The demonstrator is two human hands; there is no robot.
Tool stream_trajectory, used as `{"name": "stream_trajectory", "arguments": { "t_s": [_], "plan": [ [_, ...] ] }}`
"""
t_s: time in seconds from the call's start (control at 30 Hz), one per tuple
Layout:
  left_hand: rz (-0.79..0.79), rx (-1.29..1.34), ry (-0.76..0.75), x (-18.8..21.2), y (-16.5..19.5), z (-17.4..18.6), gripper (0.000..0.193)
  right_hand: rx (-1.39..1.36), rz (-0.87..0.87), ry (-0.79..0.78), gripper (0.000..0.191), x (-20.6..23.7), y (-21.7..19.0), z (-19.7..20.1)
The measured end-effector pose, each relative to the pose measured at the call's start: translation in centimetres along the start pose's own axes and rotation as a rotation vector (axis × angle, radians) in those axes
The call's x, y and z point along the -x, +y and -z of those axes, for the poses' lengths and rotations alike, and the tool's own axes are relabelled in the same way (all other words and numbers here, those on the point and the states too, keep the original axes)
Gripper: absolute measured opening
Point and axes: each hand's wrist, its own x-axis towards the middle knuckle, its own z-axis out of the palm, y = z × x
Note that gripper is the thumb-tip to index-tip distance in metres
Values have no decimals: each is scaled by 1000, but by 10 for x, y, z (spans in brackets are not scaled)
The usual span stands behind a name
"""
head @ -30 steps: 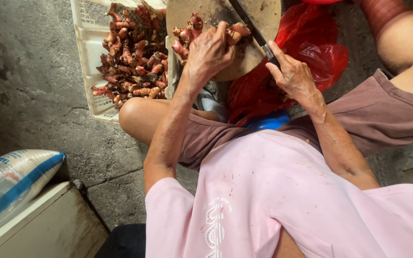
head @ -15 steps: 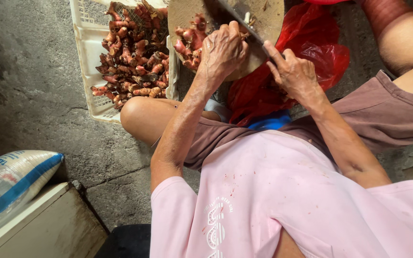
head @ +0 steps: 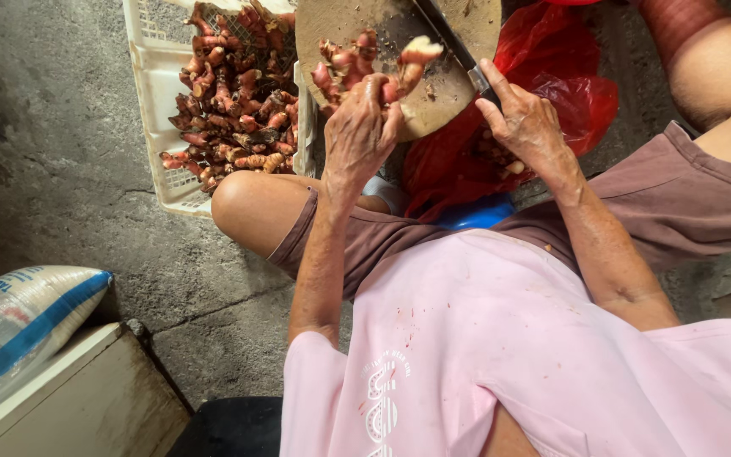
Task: The person sits on a low stool and uses a knife to peel and chop ginger roots on a round wooden board. Peeled pieces are placed into a red basket, and the person occasionally adjusts the supply crate of unpeeled ginger.
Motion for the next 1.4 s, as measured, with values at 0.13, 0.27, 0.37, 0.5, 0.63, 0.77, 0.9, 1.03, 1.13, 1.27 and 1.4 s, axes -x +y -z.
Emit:
{"name": "stream_trajectory", "arguments": {
  "t_s": [0.13, 0.27, 0.37, 0.5, 0.63, 0.77, 0.9, 1.03, 1.13, 1.27, 1.4],
  "plan": [
    [66, 9, 59, -9, -12, -17, 29, -305, -189, -146, 59, 2, 6, 11],
    [577, 945, 140, -39, -3, -43, 52, -480, -309, -116, 64, 20, 3, 34],
    [581, 1332, 343, -71, 20, -72, 53, -527, -346, -80, 64, 28, -1, 50],
    [603, 1185, 446, -106, 48, -106, 58, -595, -445, -25, 67, 46, -7, 66],
    [458, 916, 425, -104, 61, -125, 58, -609, -500, 42, 68, 66, -7, 81],
    [272, 699, 149, -60, 80, -140, 44, -586, -533, 103, 66, 82, -2, 94],
    [93, 623, 102, -19, 85, -113, 33, -481, -446, 129, 64, 90, 5, 103],
    [-23, 292, 134, -23, 53, -59, 32, -359, -359, 74, 64, 78, 2, 94],
    [47, -22, 44, -49, 24, -35, 25, -222, -203, 62, 65, 54, -7, 74],
    [85, -184, -221, -67, -5, -35, 23, -56, 73, 137, 63, 17, -17, 47],
    [-100, -184, -8, -52, -15, -41, 27, 20, 177, 190, 65, -5, -15, 29]
  ]
}}
